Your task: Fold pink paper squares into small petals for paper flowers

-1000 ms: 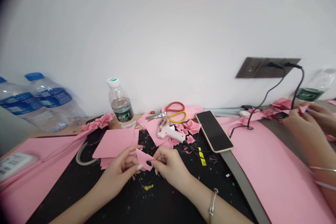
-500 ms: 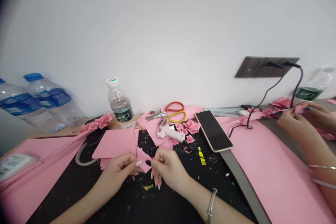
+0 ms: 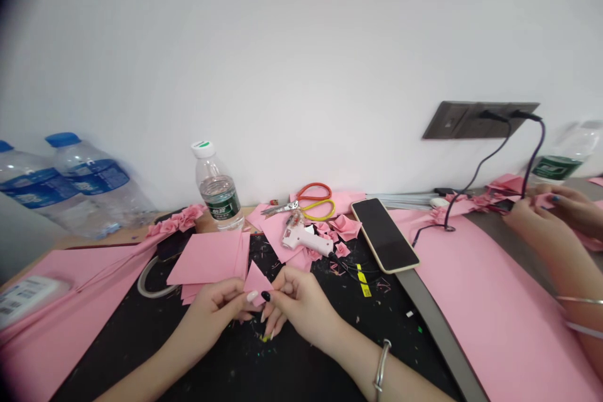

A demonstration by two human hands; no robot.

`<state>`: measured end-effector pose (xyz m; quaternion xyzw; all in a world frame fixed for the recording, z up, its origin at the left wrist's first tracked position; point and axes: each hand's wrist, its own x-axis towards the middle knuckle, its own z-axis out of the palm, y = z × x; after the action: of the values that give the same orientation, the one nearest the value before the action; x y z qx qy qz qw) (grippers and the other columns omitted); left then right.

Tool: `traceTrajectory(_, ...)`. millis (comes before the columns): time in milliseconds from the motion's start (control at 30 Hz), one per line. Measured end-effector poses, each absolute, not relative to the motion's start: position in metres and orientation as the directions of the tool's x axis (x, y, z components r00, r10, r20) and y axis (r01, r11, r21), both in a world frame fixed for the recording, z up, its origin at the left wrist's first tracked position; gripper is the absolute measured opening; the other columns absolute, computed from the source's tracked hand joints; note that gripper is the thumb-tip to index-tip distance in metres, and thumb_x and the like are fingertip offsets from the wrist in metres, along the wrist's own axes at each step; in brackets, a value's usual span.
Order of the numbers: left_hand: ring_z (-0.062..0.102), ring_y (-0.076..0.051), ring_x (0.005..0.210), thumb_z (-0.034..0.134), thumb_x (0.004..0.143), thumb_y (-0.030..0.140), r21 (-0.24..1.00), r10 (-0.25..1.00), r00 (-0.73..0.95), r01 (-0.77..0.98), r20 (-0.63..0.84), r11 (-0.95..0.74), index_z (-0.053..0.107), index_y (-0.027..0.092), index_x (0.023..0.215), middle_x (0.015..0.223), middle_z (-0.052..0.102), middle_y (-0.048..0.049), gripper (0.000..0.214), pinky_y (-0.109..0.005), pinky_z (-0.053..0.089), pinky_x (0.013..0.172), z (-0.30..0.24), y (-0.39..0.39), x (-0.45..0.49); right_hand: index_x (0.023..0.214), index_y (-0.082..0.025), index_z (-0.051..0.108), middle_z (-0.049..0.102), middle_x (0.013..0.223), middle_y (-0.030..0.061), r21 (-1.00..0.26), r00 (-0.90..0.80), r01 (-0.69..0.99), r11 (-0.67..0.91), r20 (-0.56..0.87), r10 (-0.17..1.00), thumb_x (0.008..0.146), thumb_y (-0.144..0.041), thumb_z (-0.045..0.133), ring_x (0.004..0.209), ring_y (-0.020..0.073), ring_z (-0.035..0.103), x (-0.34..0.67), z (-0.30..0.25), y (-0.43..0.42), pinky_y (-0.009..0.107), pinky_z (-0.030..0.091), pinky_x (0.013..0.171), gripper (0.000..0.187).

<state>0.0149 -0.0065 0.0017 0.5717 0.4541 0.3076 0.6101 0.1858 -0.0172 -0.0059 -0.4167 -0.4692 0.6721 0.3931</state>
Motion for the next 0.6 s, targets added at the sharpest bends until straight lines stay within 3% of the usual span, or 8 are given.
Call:
traceTrajectory(200,0.063,-0.017,0.062,0.054,0.079,0.031,0.974,0.918,0.372,0.221,-0.138,0.057,0.052,0.017,0.058,0.055,0.057,0.0027,0.025,-0.024,0.048,0.058,0.0022,-0.0084,0.0124,0.070,-0.017,0.045,0.059,0.052,-0.0040,-0.984,-0.348,-0.049,-0.170,-0.143,0.927,0.073,-0.043,0.062,0.032,0.0077,0.052,0.1865,-0.0104,-0.0175,0.017,0.039,0.030,0.032)
traceTrajectory(433,0.062,-0.018,0.076,0.056,0.078,0.036,0.980,0.890,0.413,0.120,-0.195,0.159,0.064,0.016,0.081,0.075,0.065,-0.0018,0.022,-0.027,0.052,0.067,-0.0001,-0.0082,0.0159,0.070,-0.018,0.041,0.059,0.050,-0.0028,-0.976,-0.357,-0.066,-0.207,-0.170,0.918,0.074,-0.044,0.058,0.030,0.0084,0.050,0.1853,-0.0128,-0.0179,0.017,0.037,0.029,0.031)
traceTrajectory(533,0.061,-0.019,0.082,0.055,0.079,0.037,0.974,0.877,0.425,0.075,-0.225,0.214,0.066,0.016,0.086,0.080,0.064,-0.0025,0.025,-0.029,0.053,0.071,-0.0015,-0.0080,0.0159,0.068,-0.019,0.041,0.055,0.048,-0.0049,-0.986,-0.349,0.068,-0.150,-0.165,0.923,0.077,-0.040,0.057,0.029,0.0066,0.044,0.1867,-0.0125,-0.0184,0.016,0.031,0.028,0.028)
traceTrajectory(600,0.061,-0.019,0.083,0.055,0.080,0.037,0.972,0.872,0.432,0.064,-0.231,0.226,0.067,0.016,0.087,0.081,0.064,-0.0030,0.025,-0.028,0.053,0.070,-0.0008,-0.0082,0.0160,0.065,-0.018,0.044,0.050,0.047,-0.0062,-0.980,-0.292,0.199,-0.023,-0.082,0.953,0.076,-0.033,0.060,0.034,0.0061,0.042,0.1891,-0.0094,-0.0183,0.017,0.030,0.033,0.025)
